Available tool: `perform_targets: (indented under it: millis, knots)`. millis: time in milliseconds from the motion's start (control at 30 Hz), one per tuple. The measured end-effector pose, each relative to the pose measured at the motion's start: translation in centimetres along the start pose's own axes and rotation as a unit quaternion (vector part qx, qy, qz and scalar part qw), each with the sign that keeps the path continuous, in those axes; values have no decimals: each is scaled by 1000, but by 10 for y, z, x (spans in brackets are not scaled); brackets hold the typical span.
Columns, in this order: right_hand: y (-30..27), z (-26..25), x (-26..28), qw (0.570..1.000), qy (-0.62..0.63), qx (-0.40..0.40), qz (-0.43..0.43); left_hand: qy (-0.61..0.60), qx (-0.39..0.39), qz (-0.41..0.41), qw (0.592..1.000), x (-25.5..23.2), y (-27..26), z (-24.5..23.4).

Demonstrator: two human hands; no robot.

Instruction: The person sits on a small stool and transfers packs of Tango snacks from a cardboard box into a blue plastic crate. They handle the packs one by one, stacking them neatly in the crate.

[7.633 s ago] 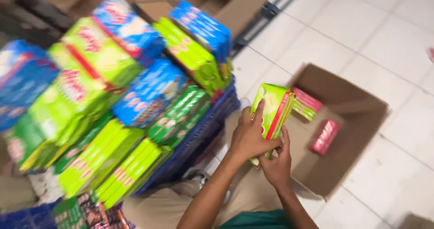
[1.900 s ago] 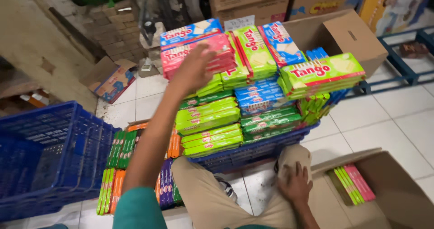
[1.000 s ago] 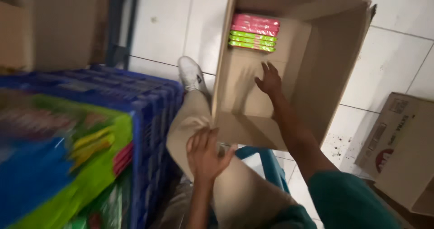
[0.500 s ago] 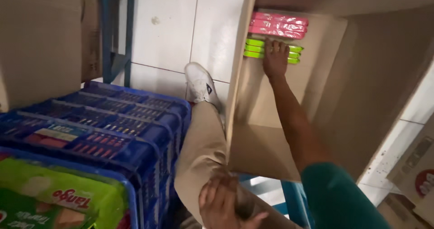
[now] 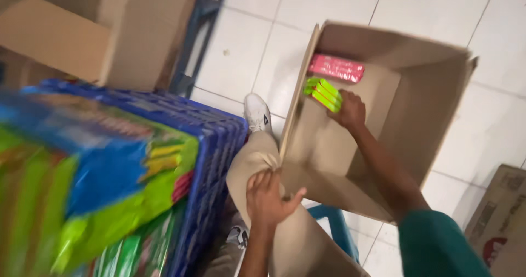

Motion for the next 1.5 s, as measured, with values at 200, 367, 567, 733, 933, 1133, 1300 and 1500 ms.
perform_targets:
  millis: [200,367,567,733,933,1133,1300,1500]
  knots:
    - [-126,-200,125,959,279,-38,-21,-37,37,-25,998,6,-18,20]
    - [-208,-238,170,909,400,-120,13,-195,-59,-69,977,-6,-43,-34]
    - [-309,-221,260,816,577,10,-15,-256,-36,-84,962,-47,-121,-193]
    - [-407,-221,366,742,652,156,-29,-17,-70,-117,991,-44,-196,-276]
    - [-442,-214,428,609,684,369,-157,69,-188,-171,965,0,-261,-383]
    - [-341,-107,390,881,262,247,-307,111,-258,-155,947,34,-240,-519]
    - [-274,-30,312,950,-125,185,-218,66,-165,-193,965,84,-138,-605]
    - [-297,-63,336,958,-202,61,-195,112,-123,-172,971,176,-18,-621]
Point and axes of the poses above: each hand's wrist, its own y-axis towards the middle knuckle, its own z-axis out of the palm, x = y × z, the point moved 5 cm from there along y, towards the middle knuckle, and after that the axes turned 5 degrees about y, right-handed, at the moved point
